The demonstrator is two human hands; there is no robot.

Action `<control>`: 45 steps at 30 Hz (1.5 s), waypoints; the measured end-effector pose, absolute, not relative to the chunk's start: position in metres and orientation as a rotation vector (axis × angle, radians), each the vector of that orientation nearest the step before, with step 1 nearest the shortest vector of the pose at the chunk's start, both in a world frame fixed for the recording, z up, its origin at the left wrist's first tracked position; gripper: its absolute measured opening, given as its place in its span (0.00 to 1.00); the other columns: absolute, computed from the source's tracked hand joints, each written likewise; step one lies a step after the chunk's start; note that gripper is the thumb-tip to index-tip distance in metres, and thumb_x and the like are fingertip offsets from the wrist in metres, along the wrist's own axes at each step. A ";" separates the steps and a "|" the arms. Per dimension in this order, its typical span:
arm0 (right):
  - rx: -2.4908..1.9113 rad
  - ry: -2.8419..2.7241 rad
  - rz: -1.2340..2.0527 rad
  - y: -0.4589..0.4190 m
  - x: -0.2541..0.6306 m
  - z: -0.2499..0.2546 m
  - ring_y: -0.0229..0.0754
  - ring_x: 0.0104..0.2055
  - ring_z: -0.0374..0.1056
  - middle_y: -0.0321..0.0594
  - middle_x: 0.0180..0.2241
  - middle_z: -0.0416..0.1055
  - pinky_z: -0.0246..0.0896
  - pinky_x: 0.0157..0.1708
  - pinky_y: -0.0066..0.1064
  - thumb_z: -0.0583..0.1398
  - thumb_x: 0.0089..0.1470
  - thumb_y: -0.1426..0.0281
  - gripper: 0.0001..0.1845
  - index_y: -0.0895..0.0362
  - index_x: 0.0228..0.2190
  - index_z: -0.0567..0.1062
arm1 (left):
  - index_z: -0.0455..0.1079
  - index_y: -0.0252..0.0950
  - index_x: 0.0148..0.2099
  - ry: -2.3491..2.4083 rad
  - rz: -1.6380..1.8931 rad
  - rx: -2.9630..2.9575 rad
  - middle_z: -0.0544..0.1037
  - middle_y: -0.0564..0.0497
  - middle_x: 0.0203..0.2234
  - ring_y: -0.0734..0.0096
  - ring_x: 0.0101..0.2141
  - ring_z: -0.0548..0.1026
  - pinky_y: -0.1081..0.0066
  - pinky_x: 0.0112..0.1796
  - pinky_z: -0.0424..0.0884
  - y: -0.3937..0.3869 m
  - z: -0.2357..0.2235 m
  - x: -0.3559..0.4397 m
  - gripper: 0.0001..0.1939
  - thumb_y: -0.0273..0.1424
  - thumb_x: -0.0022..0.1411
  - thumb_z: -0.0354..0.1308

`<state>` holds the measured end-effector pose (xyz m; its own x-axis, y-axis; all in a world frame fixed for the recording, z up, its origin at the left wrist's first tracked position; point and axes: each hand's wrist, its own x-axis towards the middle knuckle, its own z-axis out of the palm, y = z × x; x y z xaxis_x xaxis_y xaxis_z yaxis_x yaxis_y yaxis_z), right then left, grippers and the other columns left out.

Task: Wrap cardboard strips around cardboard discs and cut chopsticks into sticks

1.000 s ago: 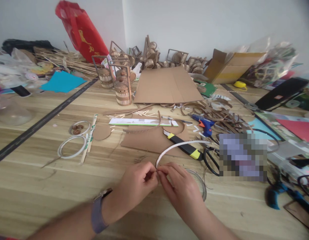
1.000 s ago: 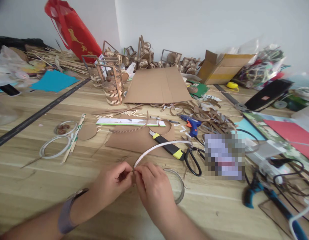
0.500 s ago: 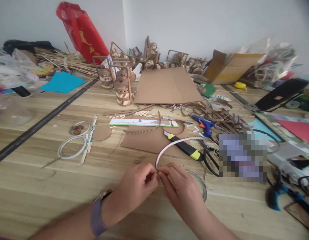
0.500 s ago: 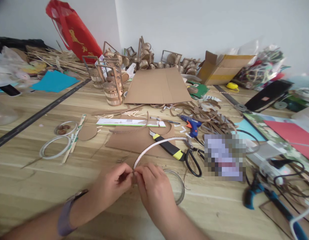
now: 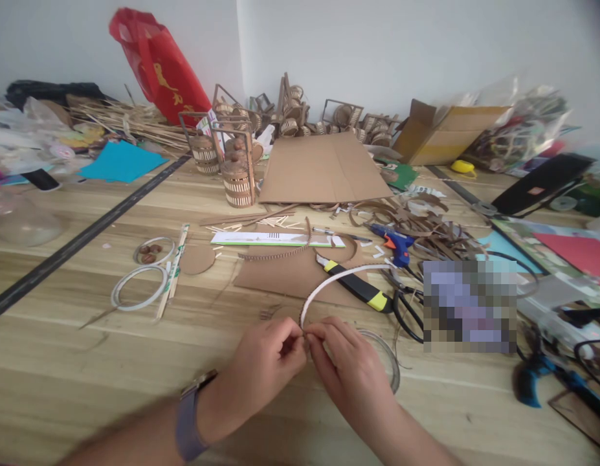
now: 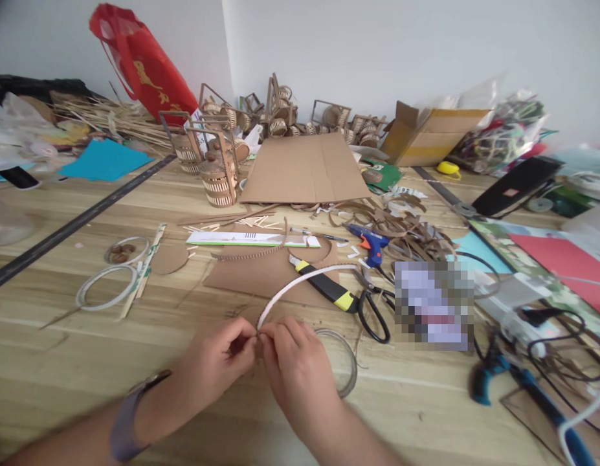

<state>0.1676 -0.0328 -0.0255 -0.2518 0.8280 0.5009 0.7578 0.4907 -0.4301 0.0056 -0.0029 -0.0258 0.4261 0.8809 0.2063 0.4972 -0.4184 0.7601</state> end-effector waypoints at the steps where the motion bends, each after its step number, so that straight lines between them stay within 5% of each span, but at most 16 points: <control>1: -1.304 -2.047 0.136 -0.033 0.168 -0.026 0.40 0.29 0.70 0.39 0.29 0.73 0.64 0.30 0.29 0.52 0.64 0.76 0.11 0.56 0.33 0.73 | 0.63 0.38 0.27 1.155 0.810 2.070 0.68 0.56 0.19 0.75 0.21 0.66 0.76 0.23 0.59 -0.003 -0.026 0.005 0.08 0.25 0.59 0.49; 45: -1.232 -2.027 0.074 -0.030 0.170 -0.022 0.40 0.30 0.68 0.37 0.28 0.72 0.63 0.31 0.29 0.52 0.64 0.75 0.10 0.55 0.32 0.71 | 0.64 0.37 0.27 1.127 0.834 2.104 0.70 0.56 0.18 0.75 0.21 0.68 0.76 0.23 0.60 -0.004 -0.022 0.003 0.08 0.25 0.58 0.49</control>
